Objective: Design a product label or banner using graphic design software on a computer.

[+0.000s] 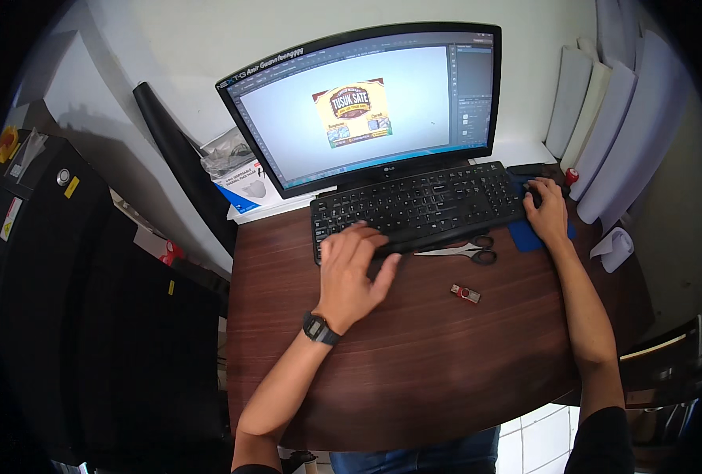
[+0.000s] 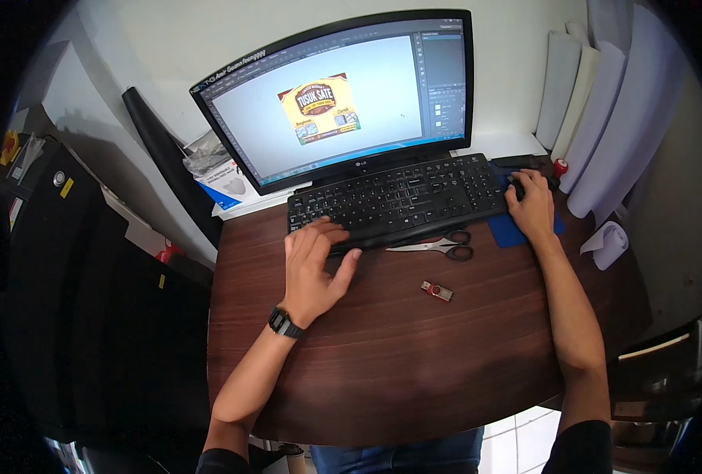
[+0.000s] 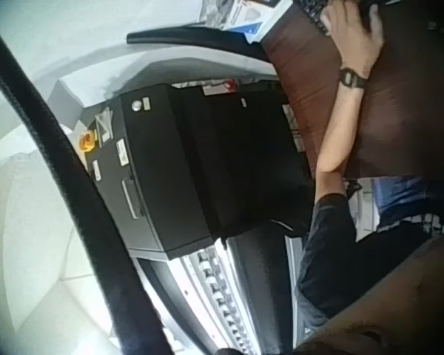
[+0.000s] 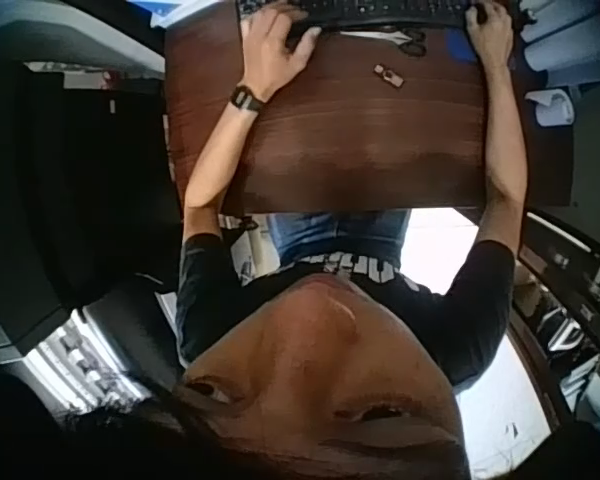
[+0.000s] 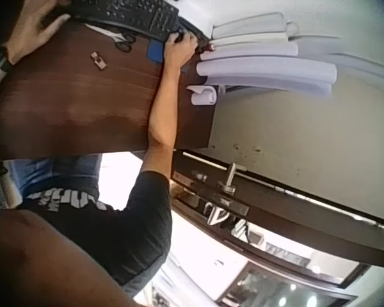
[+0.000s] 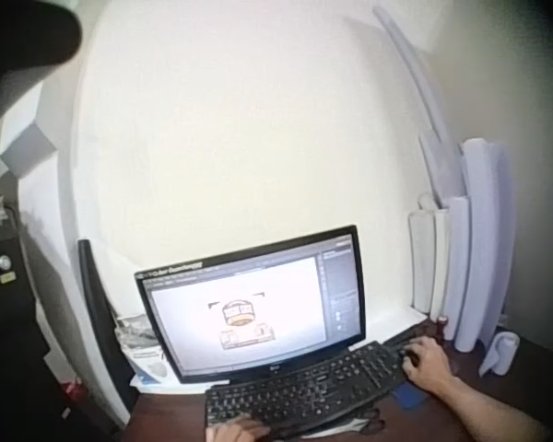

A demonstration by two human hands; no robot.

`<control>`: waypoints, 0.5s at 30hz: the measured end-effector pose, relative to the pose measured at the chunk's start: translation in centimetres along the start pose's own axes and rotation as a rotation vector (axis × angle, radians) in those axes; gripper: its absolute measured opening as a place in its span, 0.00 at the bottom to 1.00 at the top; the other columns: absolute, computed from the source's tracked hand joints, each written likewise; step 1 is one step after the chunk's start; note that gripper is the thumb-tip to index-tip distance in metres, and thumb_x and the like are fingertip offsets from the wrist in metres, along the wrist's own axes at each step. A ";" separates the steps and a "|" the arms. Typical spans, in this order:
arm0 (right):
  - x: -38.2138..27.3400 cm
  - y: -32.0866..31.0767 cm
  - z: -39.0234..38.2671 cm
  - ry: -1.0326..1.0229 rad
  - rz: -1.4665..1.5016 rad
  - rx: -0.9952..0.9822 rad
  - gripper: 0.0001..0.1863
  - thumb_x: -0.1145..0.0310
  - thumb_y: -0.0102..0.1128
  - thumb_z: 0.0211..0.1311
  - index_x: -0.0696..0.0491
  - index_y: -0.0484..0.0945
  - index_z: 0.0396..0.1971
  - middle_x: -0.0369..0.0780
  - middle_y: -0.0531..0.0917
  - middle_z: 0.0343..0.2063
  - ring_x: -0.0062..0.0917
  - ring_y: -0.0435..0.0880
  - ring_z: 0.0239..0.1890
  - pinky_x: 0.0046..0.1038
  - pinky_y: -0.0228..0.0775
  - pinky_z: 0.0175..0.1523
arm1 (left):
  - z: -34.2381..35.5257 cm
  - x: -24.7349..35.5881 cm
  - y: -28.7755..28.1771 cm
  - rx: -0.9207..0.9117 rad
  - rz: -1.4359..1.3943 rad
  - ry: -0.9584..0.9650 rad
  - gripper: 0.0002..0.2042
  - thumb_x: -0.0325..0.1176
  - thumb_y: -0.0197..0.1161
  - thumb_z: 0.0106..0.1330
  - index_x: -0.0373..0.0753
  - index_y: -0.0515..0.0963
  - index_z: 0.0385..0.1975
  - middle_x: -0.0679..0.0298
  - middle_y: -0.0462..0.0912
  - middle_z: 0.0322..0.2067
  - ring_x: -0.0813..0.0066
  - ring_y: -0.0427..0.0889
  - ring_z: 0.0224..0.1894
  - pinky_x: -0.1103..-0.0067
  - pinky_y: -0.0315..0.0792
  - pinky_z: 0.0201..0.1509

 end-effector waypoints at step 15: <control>-0.8 0.6 -0.7 0.010 -0.005 0.039 0.18 0.59 0.57 0.72 0.57 0.83 0.51 0.46 0.83 0.52 0.45 0.79 0.57 0.42 0.70 0.63 | -2.2 17.9 -24.3 0.209 -0.349 0.429 0.05 0.35 0.65 0.70 0.44 0.86 0.37 0.65 0.91 0.42 0.65 0.90 0.46 0.73 0.79 0.51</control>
Point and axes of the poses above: each hand's wrist, its own z-axis towards the middle knuckle, its own y-axis out of the palm, x = y × z, the point moved 1 cm from there along z, towards the middle knuckle
